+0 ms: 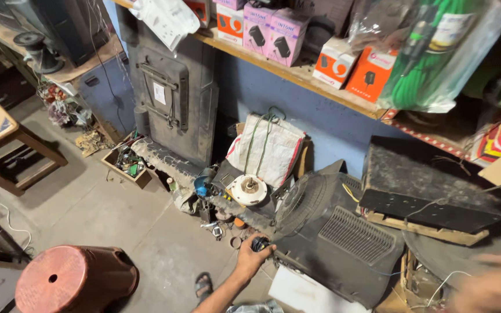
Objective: The person unpacks a small black electronic device from a plastic bag, places it on a workbench, and uses a screwdriver to open its casing. They then use a soldering iron to work on the internal circuit board, adjusting components and making connections.
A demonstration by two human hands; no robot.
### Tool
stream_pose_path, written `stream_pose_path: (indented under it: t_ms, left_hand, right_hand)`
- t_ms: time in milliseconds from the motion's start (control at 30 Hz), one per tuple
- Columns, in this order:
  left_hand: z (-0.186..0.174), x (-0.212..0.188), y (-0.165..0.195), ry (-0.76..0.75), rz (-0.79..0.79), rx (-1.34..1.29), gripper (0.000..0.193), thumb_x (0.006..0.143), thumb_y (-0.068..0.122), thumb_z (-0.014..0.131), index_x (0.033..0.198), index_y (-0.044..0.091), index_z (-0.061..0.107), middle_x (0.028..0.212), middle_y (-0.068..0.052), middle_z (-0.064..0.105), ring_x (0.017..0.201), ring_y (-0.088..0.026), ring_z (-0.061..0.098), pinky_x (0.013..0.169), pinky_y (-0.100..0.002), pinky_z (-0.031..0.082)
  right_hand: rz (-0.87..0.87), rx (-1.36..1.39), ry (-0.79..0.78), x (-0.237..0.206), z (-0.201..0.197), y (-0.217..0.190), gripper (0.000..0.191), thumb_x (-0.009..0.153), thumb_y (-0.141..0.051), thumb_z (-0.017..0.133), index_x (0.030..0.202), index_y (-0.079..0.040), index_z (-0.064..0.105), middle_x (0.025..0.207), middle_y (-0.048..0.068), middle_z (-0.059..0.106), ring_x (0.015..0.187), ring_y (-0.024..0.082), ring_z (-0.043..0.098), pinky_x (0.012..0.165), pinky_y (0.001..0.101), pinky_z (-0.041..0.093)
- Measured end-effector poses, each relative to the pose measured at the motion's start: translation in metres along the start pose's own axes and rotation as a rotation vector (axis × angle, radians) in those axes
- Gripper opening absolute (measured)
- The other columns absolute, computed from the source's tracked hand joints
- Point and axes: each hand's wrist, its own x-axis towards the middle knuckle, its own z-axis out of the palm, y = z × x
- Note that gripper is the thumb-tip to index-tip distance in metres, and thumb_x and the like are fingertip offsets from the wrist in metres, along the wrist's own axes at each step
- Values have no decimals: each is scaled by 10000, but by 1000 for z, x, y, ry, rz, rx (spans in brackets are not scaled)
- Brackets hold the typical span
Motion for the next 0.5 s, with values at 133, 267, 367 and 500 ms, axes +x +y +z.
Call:
stream_pose_path:
  t_ms: [133, 267, 367, 500]
  left_hand:
    - [-33, 12, 8, -55, -70, -111, 246, 795, 140, 870, 953, 51, 704, 770, 39, 642, 644, -62, 537, 573, -238, 448]
    - [-89, 23, 15, -35, -184, -102, 262, 788, 143, 872, 966, 73, 691, 695, 31, 592, 537, -75, 491, 482, -251, 394]
    - [-152, 37, 19, -56, -160, -141, 234, 809, 152, 854, 969, 75, 702, 692, 41, 589, 535, -61, 484, 471, -245, 390]
    - [-258, 59, 22, -16, -154, -106, 225, 810, 147, 835, 984, 85, 706, 692, 42, 591, 540, -60, 497, 474, -242, 402]
  right_hand:
    - [418, 138, -490, -179, 0, -23, 187, 978, -188, 671, 1023, -30, 759, 751, 81, 725, 614, 118, 648, 579, 270, 520]
    - [785, 319, -1006, -336, 5, -82, 179, 944, -176, 696, 995, -19, 766, 804, 47, 733, 657, 88, 652, 582, 253, 529]
    - [701, 336, -1423, -399, 20, -151, 209, 935, -205, 712, 1005, -16, 768, 767, 47, 749, 683, 96, 674, 620, 269, 549]
    - [425, 209, -1773, -450, 72, -235, 232, 916, -233, 739, 1072, -64, 769, 827, 59, 767, 712, 124, 682, 677, 299, 556]
